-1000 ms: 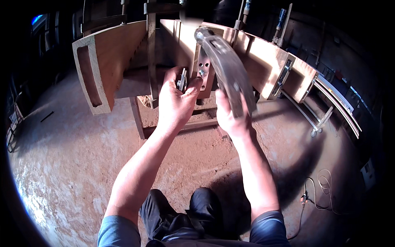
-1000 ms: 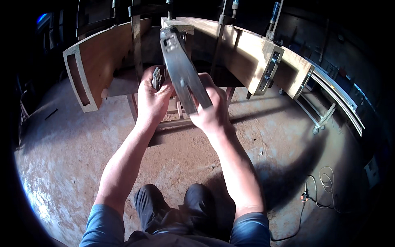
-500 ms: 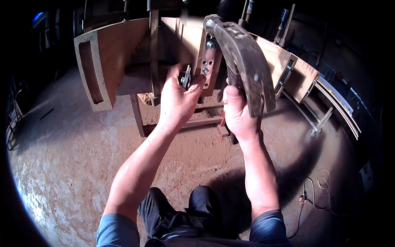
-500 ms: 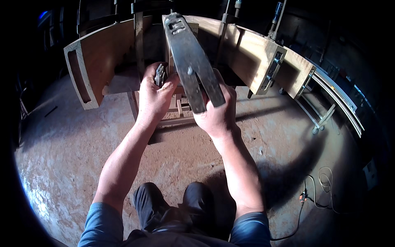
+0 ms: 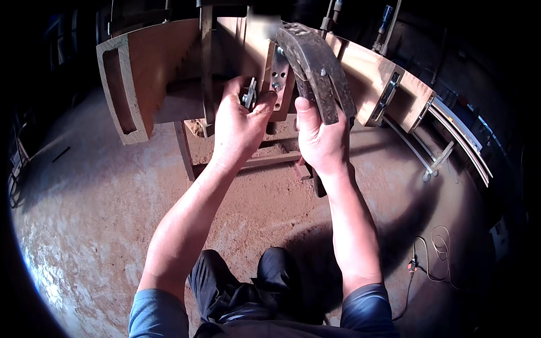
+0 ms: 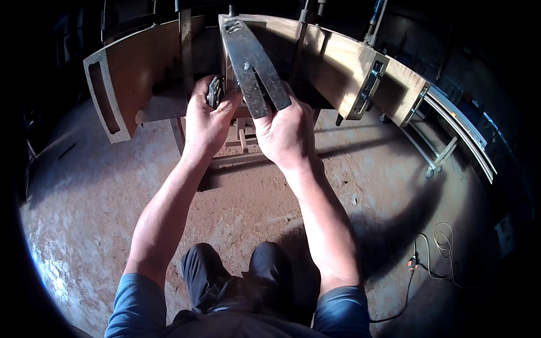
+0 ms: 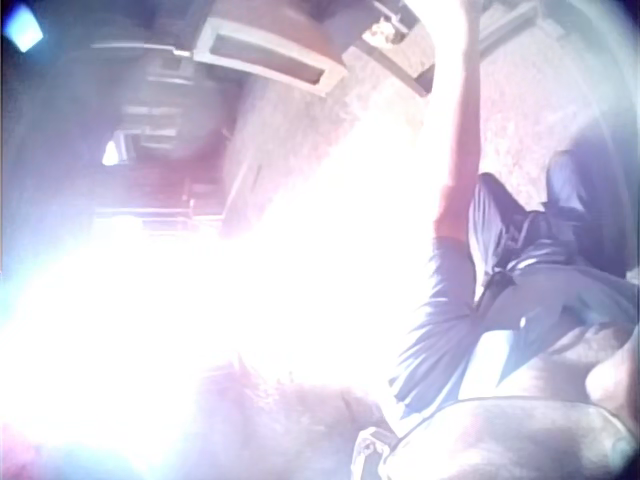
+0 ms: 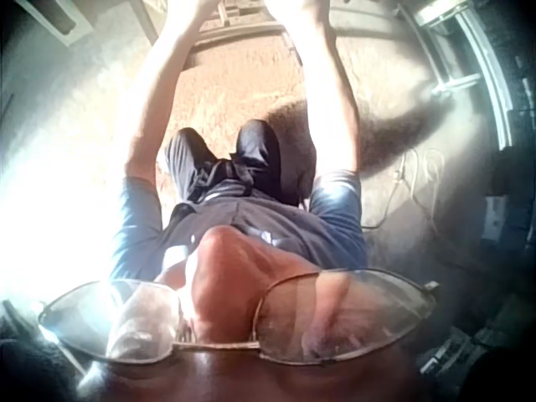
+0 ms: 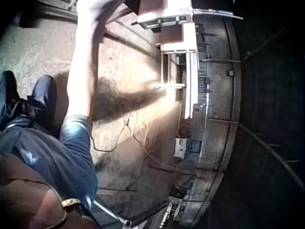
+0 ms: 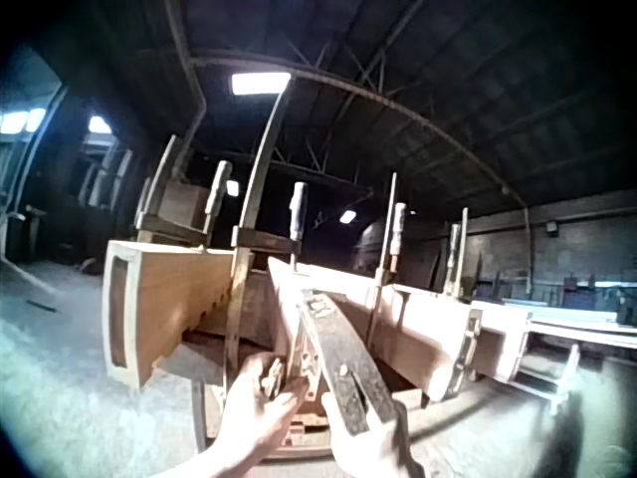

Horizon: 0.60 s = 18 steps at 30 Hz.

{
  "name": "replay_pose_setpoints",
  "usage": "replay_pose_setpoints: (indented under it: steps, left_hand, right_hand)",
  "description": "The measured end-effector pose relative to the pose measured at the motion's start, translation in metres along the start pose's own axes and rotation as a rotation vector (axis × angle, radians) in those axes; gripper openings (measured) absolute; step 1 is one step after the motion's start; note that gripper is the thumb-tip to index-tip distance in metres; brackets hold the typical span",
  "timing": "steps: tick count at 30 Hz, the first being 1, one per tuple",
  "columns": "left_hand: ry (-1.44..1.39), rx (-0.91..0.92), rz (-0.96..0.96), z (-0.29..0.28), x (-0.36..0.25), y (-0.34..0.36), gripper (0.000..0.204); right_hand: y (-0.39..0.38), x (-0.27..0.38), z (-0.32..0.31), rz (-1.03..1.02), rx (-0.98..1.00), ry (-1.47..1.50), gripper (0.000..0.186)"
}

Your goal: The person uses a chisel and hammer to refine a joint on a curved wooden piece held by clamps, then walks to a table to select a metal hinge and hammers it into another section of the wooden assembly.

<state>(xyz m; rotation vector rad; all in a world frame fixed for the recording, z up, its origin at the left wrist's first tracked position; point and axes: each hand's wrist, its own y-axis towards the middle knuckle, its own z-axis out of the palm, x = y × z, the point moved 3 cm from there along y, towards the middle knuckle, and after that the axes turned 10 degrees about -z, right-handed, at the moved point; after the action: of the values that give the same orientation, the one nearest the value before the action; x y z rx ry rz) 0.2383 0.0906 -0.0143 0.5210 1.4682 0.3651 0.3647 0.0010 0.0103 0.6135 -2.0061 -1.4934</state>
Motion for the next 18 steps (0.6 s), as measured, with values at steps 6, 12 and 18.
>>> replay_pose_setpoints:
  steps: [6, 12, 18]
  left_hand:
    - [0.035, 0.062, 0.030, 0.000, 0.000, -0.005, 0.051]
    - [0.043, 0.089, 0.009, -0.003, -0.001, -0.004, 0.052]
    - [0.087, 0.058, 0.005, -0.002, 0.001, -0.005, 0.050]
  right_hand:
    - [-0.064, -0.026, -0.011, 0.049, -0.021, 0.141, 0.027]
    - [-0.056, -0.018, -0.018, 0.108, -0.201, 0.230, 0.039]
    - [-0.011, -0.014, -0.001, 0.165, -0.071, 0.038, 0.028]
